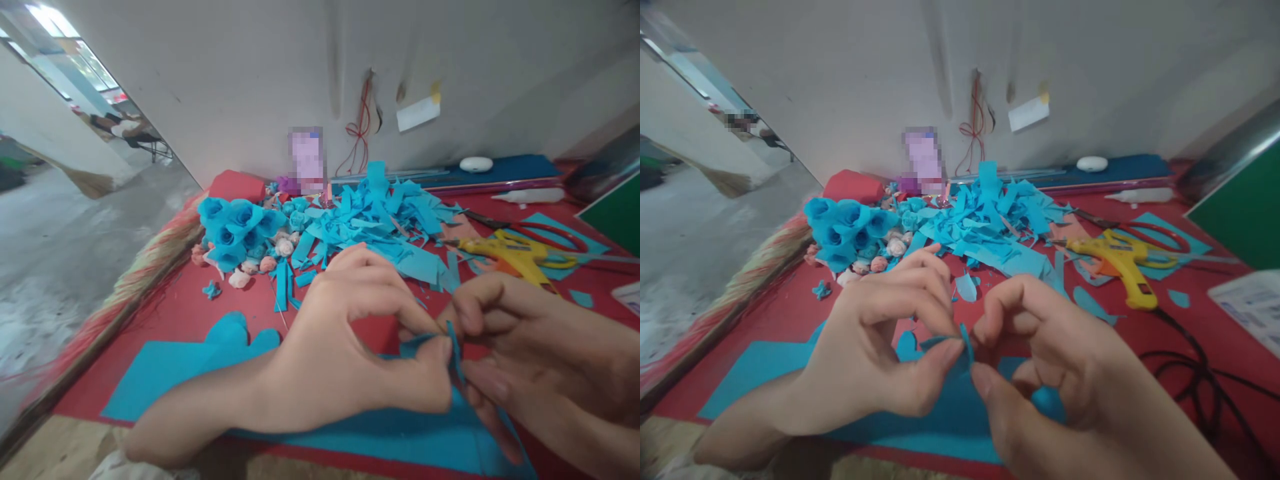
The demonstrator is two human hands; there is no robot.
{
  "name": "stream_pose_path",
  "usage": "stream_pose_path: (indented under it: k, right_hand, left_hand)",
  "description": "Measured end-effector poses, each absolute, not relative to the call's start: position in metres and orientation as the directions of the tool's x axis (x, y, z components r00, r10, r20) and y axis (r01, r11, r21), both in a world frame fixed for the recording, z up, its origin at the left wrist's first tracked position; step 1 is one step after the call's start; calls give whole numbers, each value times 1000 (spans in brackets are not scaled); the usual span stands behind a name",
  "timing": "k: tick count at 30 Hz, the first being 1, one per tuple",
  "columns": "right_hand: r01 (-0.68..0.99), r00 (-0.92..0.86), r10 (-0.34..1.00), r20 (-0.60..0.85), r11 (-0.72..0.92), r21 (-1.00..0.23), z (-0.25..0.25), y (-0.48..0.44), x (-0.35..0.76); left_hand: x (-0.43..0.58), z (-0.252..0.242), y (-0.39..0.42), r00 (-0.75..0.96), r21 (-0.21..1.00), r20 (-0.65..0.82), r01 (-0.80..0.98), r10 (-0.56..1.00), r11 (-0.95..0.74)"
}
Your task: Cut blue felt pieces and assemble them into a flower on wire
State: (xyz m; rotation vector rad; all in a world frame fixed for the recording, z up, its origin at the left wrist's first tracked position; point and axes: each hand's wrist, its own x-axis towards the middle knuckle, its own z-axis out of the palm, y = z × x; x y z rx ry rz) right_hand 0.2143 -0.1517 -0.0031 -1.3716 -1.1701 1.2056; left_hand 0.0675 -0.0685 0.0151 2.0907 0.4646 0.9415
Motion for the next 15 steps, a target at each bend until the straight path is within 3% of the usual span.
stream_pose_path:
  k: [5, 12, 15]
  right_hand:
    - [148, 225, 959, -172, -208, -967, 13, -154, 203]
    - [77, 192, 975, -108, -125, -989, 4, -147, 203]
    - [93, 256, 948, -190, -220, -971, 8, -148, 200]
  left_hand:
    - [68, 15, -71, 636, 761, 488, 26, 599, -648]
    - [70, 13, -71, 626, 753, 492, 42, 605, -656]
    - [69, 14, -71, 629, 756, 493, 32, 601, -654]
